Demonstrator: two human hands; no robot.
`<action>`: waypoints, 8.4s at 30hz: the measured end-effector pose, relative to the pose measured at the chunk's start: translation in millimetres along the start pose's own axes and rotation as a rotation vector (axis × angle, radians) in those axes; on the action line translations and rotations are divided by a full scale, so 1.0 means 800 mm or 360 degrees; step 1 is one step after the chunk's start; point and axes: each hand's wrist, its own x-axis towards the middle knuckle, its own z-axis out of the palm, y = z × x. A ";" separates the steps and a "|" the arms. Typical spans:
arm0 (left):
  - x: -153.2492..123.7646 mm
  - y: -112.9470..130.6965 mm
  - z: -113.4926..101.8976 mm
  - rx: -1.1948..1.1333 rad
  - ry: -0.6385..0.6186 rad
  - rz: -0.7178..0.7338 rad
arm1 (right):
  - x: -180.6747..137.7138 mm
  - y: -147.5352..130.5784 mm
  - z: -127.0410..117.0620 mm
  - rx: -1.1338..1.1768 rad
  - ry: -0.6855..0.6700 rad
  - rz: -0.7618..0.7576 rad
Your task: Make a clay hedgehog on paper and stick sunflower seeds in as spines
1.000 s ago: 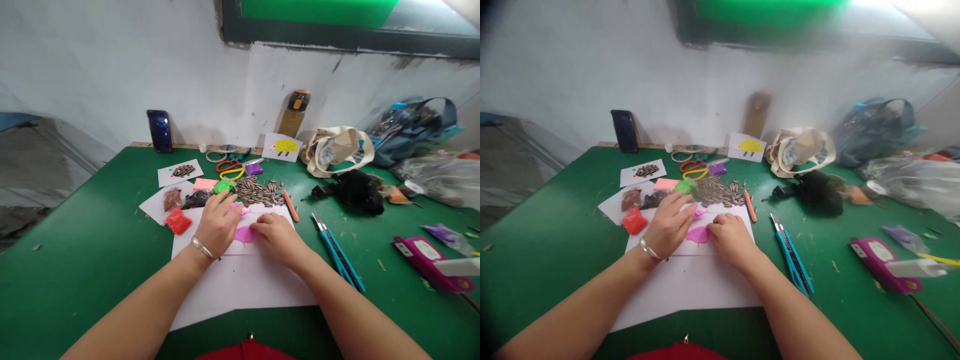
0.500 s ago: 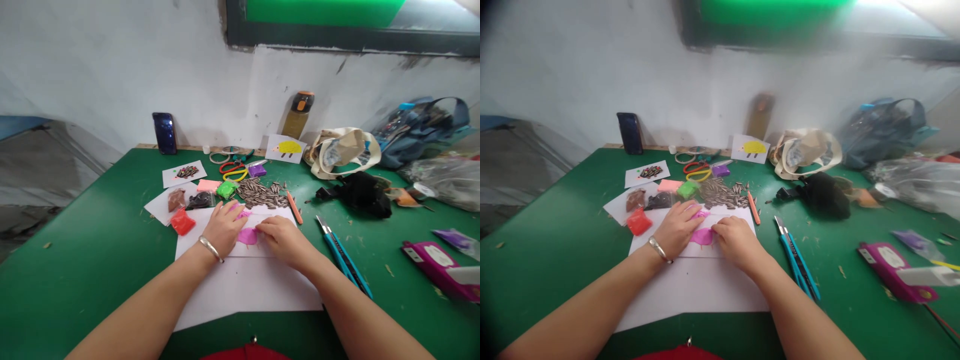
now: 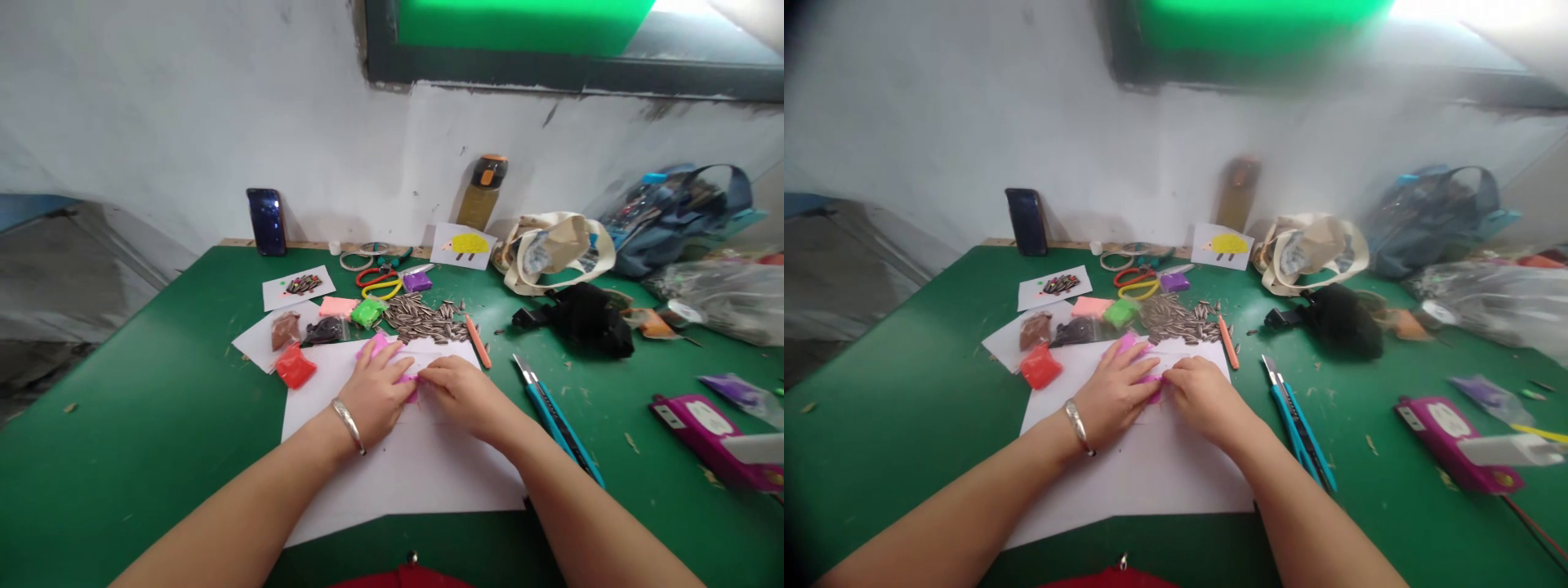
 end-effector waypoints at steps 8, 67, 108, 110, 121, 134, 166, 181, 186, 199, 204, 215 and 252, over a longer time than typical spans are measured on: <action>-0.001 0.000 -0.002 -0.0003 0.0004 -0.0014 | 0.000 -0.005 0.000 0.0000 -0.0042 0.0015; -0.003 0.000 -0.009 -0.0044 -0.0095 -0.0165 | -0.003 -0.021 0.001 -0.0304 -0.0216 0.0051; 0.001 -0.004 -0.007 -0.0065 -0.0124 -0.0140 | -0.014 -0.028 -0.026 -0.0275 -0.0412 0.0015; 0.001 -0.004 -0.006 -0.0074 -0.0115 -0.0141 | -0.011 -0.028 -0.025 -0.0279 -0.0398 0.0061; 0.002 -0.003 -0.008 -0.0026 -0.0156 -0.0147 | -0.015 -0.038 -0.023 -0.0477 -0.0413 0.0047; -0.001 -0.005 -0.004 -0.0042 -0.0120 -0.0122 | -0.018 -0.035 -0.025 -0.0465 -0.0425 0.0075; 0.000 -0.004 -0.006 -0.0055 -0.0166 -0.0164 | -0.016 -0.039 -0.028 -0.0300 -0.0453 0.0137; 0.000 -0.011 -0.006 -0.0124 -0.0177 -0.0192 | -0.014 -0.042 -0.016 -0.0505 -0.0426 0.0072; 0.001 -0.014 -0.005 -0.0144 -0.0174 -0.0187 | -0.020 -0.044 -0.025 -0.0456 -0.0467 0.0043; 0.000 -0.020 -0.002 -0.0134 -0.0133 -0.0180 | -0.003 -0.033 -0.010 -0.0553 -0.0359 0.0127; 0.000 -0.020 -0.002 -0.0111 -0.0162 -0.0174 | -0.005 -0.031 -0.013 -0.0602 -0.0379 0.0139; 0.001 -0.018 -0.003 -0.0137 -0.0167 -0.0190 | -0.008 -0.029 -0.023 -0.0567 -0.0427 0.0167; 0.001 -0.017 -0.004 -0.0091 -0.0160 -0.0186 | -0.011 -0.029 -0.029 -0.0561 -0.0434 0.0191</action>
